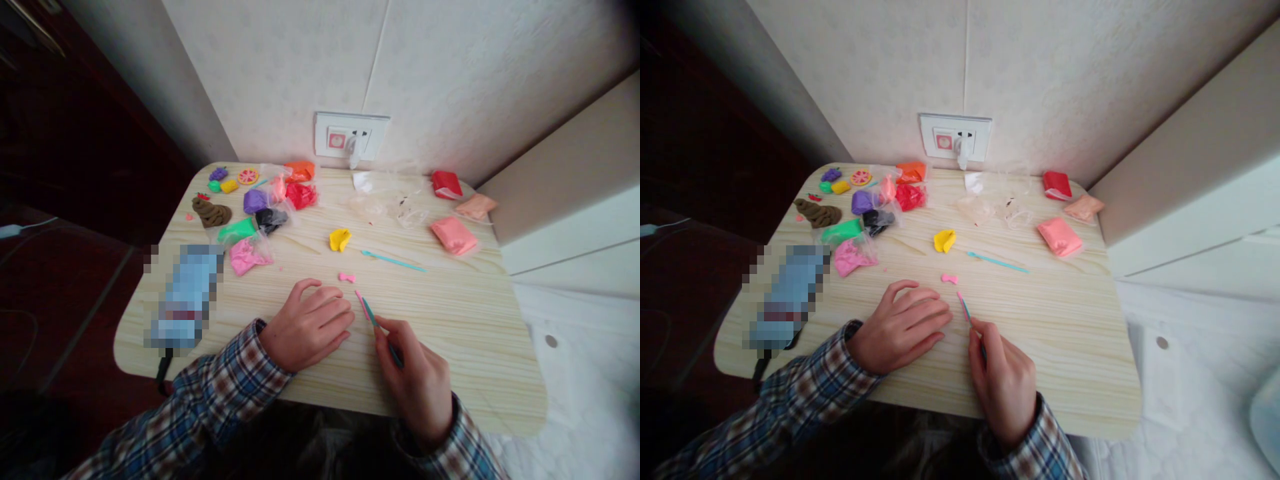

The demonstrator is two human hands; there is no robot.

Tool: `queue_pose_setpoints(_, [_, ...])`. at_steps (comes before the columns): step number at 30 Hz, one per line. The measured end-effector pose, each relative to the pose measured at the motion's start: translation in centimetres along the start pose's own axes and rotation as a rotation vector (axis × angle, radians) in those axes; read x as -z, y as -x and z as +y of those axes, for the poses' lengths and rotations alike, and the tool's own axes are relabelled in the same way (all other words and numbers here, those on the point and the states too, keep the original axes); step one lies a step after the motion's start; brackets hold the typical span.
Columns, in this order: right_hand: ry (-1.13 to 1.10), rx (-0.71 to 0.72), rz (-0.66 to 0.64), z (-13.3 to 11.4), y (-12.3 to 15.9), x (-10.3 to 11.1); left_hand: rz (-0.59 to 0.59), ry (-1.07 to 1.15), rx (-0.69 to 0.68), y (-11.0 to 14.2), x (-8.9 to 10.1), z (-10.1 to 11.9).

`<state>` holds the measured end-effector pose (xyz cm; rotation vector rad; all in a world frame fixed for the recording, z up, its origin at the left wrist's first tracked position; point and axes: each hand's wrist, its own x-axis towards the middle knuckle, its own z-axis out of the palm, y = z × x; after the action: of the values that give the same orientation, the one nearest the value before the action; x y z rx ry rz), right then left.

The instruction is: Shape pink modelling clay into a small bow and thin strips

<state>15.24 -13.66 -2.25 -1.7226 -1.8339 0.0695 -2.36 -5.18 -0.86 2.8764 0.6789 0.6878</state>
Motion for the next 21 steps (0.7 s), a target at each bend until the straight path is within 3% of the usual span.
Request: queue_pose_setpoints(21, [-0.004, -0.008, -0.004, -0.20, -0.18, -0.05, -0.085, 0.007, 0.044, -0.12, -0.45, 0.21])
